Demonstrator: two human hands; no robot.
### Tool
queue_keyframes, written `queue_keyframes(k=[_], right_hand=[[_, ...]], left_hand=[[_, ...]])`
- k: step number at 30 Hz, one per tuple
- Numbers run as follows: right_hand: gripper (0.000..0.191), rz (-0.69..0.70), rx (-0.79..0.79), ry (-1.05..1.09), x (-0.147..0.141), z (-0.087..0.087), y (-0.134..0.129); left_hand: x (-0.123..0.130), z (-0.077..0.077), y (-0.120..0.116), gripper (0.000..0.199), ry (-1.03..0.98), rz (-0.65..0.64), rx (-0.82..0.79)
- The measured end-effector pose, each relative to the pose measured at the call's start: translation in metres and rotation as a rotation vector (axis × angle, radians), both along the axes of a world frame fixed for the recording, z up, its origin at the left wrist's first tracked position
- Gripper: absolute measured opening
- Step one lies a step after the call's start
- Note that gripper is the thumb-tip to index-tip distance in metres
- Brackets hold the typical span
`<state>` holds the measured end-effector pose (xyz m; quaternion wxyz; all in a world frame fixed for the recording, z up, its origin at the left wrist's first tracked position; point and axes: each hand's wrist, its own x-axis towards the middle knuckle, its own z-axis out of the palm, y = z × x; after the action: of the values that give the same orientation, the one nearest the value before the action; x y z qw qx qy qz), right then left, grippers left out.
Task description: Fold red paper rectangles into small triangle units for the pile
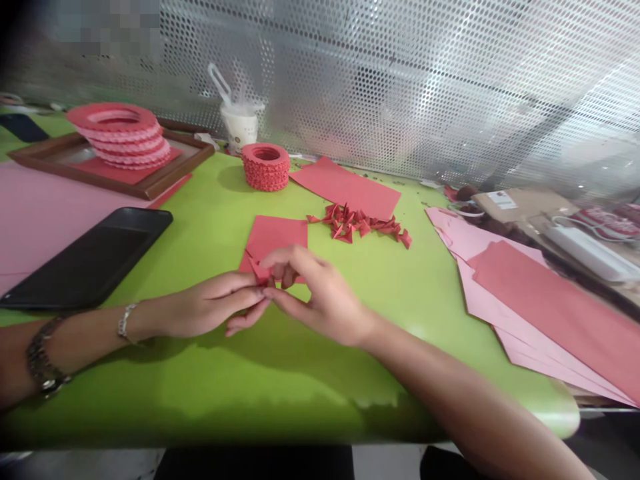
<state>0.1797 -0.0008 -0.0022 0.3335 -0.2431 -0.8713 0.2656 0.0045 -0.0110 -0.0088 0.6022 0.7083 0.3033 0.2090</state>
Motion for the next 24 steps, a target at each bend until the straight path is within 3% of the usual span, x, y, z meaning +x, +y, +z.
queue_keyframes(k=[4, 9, 14, 16, 21, 24], right_hand=[[0.026, -0.012, -0.141, 0.022, -0.0003, 0.0021, -0.0001], [0.007, 0.048, -0.322, 0.081, -0.0008, 0.0041, -0.0005], [0.007, 0.0, -0.542, 0.161, -0.0039, 0.0032, -0.0018], [0.009, -0.006, -0.587, 0.178, -0.0052, 0.0024, -0.0016], [0.007, 0.035, -0.645, 0.218, -0.0053, 0.0005, -0.0008], [0.005, 0.095, -0.688, 0.236, -0.0051, -0.0003, -0.0003]], left_hand=[[-0.0013, 0.0025, -0.0005, 0.029, 0.084, -0.003, 0.012], [-0.0008, 0.0019, -0.0006, 0.031, 0.133, -0.02, 0.095], [-0.0002, -0.0038, 0.001, 0.024, 0.218, 0.118, 0.529], [-0.0009, -0.0056, 0.0021, 0.023, 0.254, 0.126, 0.623], [-0.0021, -0.0062, 0.0026, 0.026, 0.237, 0.103, 0.658], [-0.003, -0.005, 0.0009, 0.028, 0.175, 0.065, 0.541]])
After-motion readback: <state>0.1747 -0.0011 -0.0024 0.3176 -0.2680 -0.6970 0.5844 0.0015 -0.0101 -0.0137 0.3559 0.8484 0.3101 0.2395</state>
